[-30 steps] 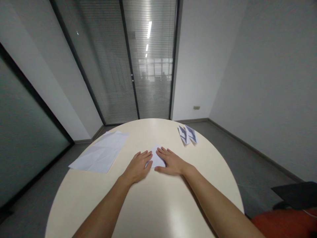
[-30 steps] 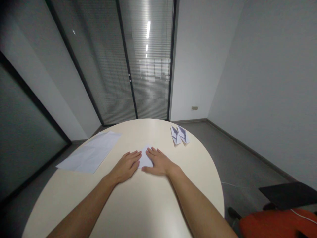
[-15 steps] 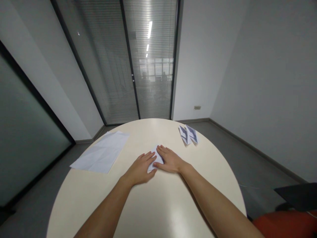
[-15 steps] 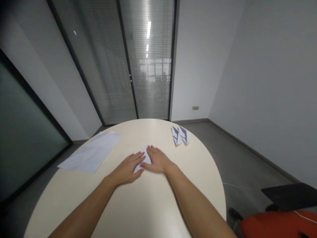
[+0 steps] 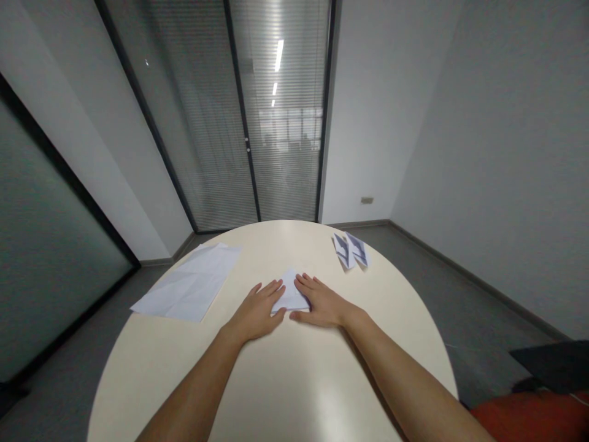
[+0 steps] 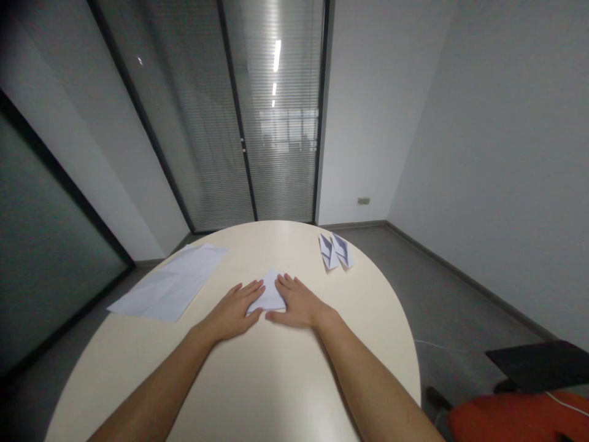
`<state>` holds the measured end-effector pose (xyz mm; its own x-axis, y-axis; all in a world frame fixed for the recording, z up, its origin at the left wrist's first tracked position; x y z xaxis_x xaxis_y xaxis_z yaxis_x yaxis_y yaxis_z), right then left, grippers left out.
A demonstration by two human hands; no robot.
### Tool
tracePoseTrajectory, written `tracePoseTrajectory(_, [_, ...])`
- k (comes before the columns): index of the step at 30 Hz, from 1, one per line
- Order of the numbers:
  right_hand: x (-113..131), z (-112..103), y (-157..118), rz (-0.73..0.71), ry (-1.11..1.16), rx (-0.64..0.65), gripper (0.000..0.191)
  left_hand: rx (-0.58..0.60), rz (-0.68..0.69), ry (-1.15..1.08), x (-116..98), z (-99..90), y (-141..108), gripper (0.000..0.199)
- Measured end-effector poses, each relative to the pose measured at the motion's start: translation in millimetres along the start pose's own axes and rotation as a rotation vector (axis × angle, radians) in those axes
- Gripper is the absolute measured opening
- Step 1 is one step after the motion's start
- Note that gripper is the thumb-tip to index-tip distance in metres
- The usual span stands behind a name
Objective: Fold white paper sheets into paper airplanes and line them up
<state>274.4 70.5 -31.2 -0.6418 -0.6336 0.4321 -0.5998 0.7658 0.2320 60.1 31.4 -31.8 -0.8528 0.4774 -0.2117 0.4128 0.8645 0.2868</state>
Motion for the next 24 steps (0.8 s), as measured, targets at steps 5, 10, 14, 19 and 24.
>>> tracePoseTrajectory(5, [-4.4, 1.6, 0.7, -0.037, 0.006, -0.007, 0.104, 0.007, 0.005, 0.008, 2.0, -2.3, -1.4, 0.06])
tracePoseTrajectory(10, [-9.2, 1.5, 0.5, -0.063, 0.039, -0.036, 0.096, -0.006, 0.011, -0.001, 3.4, -0.8, -2.6, 0.06])
tracePoseTrajectory(14, [-7.0, 0.0, 0.6, -0.069, 0.029, -0.039, 0.092, -0.028, 0.016, -0.006, 2.9, -1.0, -2.9, 0.059])
tracePoseTrajectory(19, [-6.9, -0.3, 0.6, -0.072, 0.04, -0.06, 0.086, -0.049, 0.013, -0.024, 3.2, -0.5, -3.0, 0.055])
tracePoseTrajectory(24, [-7.0, -3.1, 0.5, -0.087, 0.053, -0.06, 0.079, -0.058, 0.028, -0.027, 4.0, -1.6, -3.6, 0.056])
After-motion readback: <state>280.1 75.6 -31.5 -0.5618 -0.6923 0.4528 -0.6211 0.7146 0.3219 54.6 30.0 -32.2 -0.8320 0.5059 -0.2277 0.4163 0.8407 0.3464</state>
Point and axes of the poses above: each hand's wrist, its own y-axis towards the middle knuckle, its own z-axis out of the palm, x = y × z, the point moved 2 cm from there along y, towards the middle knuckle, and after that the axes turned 12 degrees about -x, right-handed, at the moved point
